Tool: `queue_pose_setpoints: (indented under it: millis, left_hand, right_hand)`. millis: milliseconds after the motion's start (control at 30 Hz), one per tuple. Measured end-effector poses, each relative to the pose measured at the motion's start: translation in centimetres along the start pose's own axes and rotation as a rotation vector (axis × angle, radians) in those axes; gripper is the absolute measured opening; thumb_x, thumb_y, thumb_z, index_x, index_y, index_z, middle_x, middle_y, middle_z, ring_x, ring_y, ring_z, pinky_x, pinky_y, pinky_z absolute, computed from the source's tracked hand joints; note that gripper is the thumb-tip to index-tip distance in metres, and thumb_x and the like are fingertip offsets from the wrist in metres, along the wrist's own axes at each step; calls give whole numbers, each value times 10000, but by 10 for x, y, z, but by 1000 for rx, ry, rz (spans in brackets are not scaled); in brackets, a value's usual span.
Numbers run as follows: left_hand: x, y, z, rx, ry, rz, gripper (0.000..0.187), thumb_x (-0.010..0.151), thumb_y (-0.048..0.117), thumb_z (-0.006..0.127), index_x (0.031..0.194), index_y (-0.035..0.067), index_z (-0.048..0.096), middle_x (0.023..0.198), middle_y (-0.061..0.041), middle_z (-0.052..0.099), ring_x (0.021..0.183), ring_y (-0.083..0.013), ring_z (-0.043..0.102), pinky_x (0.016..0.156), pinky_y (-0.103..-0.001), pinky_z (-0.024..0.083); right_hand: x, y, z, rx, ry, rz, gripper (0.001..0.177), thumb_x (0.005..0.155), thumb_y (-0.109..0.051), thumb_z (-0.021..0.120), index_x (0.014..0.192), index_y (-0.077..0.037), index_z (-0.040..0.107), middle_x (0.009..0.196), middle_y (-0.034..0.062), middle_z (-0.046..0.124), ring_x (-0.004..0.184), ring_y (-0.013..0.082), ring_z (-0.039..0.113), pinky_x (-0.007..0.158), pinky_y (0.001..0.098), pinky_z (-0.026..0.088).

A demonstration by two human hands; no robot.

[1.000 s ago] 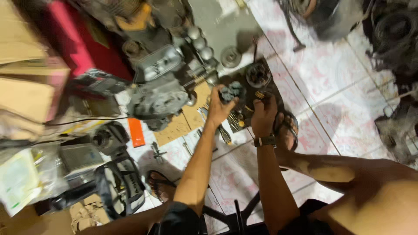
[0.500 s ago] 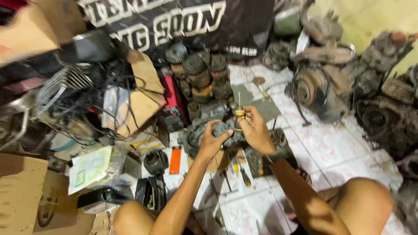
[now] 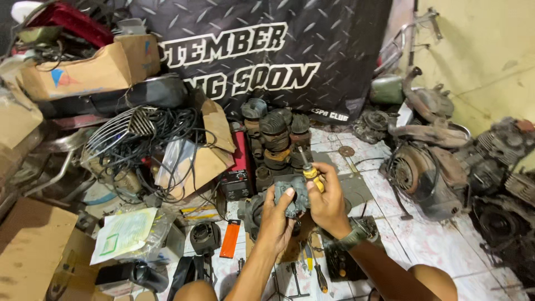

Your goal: The person works on a disassembled engine block placed on the floor, using a T-handle wrench to tighten bolts on a component. They then switch to a screwdriver to adjust parts of a carburetor held in their hand.

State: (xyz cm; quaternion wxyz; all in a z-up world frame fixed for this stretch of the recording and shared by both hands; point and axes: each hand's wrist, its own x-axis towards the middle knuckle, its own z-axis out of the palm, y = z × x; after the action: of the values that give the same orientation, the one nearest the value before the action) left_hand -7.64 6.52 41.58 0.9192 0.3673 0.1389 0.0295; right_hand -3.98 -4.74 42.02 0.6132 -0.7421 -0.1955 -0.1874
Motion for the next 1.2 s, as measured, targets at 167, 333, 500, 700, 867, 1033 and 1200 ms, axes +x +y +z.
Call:
queue_pose_setpoints:
  millis: [167, 333, 500, 700, 867, 1033, 1200]
  left_hand:
    - [-6, 8, 10, -126, 252, 69, 352, 836, 275, 605, 1112, 90, 489, 1011, -161, 658, 875, -228, 626, 771, -346, 518]
    - [-6, 34, 10, -114, 406, 16, 453, 849, 528, 534, 975, 111, 660, 831, -89, 691, 685, -217, 638, 487, -305, 463]
    - [-5, 52, 15, -232, 175, -135, 432, 885, 450, 518, 1079, 90, 658, 1018, -101, 694, 866, -219, 639, 754, -319, 517]
    - [3, 37, 0, -262, 76, -231, 495, 900, 498, 476, 1075, 65, 641, 1029, -120, 682, 893, -223, 634, 776, -326, 519]
    - [-7, 29, -1, -262, 188, -218, 541, 894, 476, 468, 1122, 11, 623, 1079, -176, 668, 932, -267, 620, 810, -377, 516]
    - [5, 7, -18, -200, 286, -243, 558, 895, 482, 441, 1151, 18, 617, 1088, -191, 674, 941, -301, 632, 820, -442, 523]
    - [3, -1, -12, -273, 162, -282, 719, 825, 640, 480, 1212, 43, 582, 1227, -171, 617, 1078, -289, 611, 926, -403, 491]
  right_hand:
    - [2, 10, 11, 24, -53, -41, 411, 876, -309, 473, 1203, -62, 471, 937, 50, 548, 741, 129, 548, 658, 280, 463]
    - [-6, 8, 37, 75, -19, -75, 420, 872, -303, 481, 1206, -49, 472, 1057, 74, 517, 776, 139, 522, 712, 288, 449]
    - [-4, -5, 45, 82, 141, -157, 436, 903, -339, 455, 1212, -32, 445, 1018, 101, 492, 766, 157, 517, 697, 301, 442]
    - [-3, 5, 31, -29, 45, -268, 447, 890, -322, 451, 1199, 2, 457, 1042, 118, 502, 941, 201, 508, 835, 308, 440]
    - [-15, 11, 10, -30, -154, -101, 388, 845, -201, 492, 1202, -52, 526, 1042, 92, 556, 802, 164, 570, 763, 281, 456]
    - [-26, 33, 12, 208, -146, 265, 341, 849, -60, 486, 1186, -23, 531, 827, 128, 622, 491, 127, 585, 330, 234, 553]
    - [-24, 54, 7, 358, -107, 259, 366, 887, -39, 466, 1239, 50, 428, 777, 220, 664, 627, 220, 670, 532, 311, 553]
